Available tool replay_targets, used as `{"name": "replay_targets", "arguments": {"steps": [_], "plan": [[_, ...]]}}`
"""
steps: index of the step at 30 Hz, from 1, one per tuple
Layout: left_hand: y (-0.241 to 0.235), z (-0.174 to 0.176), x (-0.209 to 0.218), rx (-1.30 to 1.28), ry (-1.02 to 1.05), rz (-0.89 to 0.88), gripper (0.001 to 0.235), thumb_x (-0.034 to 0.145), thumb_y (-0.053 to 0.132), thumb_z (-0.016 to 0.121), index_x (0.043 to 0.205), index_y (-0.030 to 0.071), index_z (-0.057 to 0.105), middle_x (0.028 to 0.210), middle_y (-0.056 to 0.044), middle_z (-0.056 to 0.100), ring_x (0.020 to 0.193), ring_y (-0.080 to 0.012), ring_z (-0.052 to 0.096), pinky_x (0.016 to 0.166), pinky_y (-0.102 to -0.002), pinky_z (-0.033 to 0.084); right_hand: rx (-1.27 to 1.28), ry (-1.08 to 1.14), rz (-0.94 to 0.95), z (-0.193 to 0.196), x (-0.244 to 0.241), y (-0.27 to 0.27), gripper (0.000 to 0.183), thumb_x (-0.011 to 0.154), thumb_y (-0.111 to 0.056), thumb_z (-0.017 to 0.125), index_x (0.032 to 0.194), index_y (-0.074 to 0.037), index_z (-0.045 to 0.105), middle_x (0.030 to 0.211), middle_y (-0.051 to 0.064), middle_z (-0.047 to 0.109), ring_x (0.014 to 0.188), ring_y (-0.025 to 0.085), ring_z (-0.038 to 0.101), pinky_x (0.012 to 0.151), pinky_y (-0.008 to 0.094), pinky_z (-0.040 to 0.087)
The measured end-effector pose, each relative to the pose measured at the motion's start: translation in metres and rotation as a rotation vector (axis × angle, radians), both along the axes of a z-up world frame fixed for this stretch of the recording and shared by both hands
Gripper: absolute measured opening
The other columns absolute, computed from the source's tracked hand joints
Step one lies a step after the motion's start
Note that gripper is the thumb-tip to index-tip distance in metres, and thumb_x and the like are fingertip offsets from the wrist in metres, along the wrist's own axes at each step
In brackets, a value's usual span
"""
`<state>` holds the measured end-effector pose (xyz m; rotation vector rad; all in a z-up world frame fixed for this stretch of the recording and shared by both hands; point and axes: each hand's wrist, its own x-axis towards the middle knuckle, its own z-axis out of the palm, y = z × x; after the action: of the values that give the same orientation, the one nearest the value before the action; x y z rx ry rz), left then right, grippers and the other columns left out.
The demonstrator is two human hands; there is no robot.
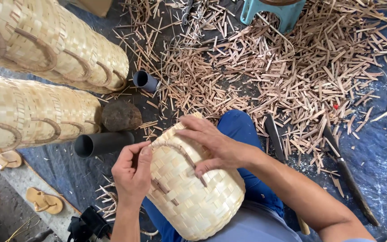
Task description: The person sits on the floor weaving a bamboo basket, tucking and pressing woven strips along the rim and fitting a curved handle piece into the weave. They turn the basket to work around its sides, then set it with other finished baskets and pick up another.
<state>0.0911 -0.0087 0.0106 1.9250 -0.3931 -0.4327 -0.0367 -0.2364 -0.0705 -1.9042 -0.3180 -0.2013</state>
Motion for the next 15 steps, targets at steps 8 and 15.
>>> {"name": "replay_targets", "arguments": {"steps": [8, 15], "plan": [[-0.004, 0.029, -0.025, -0.066, -0.097, 0.125, 0.019, 0.1, 0.011, 0.066, 0.112, -0.003, 0.07, 0.084, 0.003, 0.062, 0.069, -0.0008, 0.051, 0.06, -0.016, 0.042, 0.209, 0.342, -0.131, 0.025, -0.005, -0.008, 0.125, 0.067, -0.067, 0.08, 0.165, -0.014, 0.023, 0.174, 0.023, 0.004, 0.162, 0.039, 0.007, 0.126, 0.052, 0.016], [-0.001, 0.005, -0.048, -0.251, 0.078, 0.149, 0.022, 0.099, 0.009, 0.066, 0.116, -0.005, 0.067, 0.095, -0.001, 0.067, 0.082, -0.0031, 0.057, 0.073, -0.018, 0.048, 0.078, 0.464, -0.046, 0.045, 0.013, -0.071, 0.129, 0.057, -0.074, 0.078, 0.163, -0.021, 0.028, 0.173, 0.016, 0.016, 0.159, 0.035, 0.015, 0.125, 0.051, 0.017]]}}
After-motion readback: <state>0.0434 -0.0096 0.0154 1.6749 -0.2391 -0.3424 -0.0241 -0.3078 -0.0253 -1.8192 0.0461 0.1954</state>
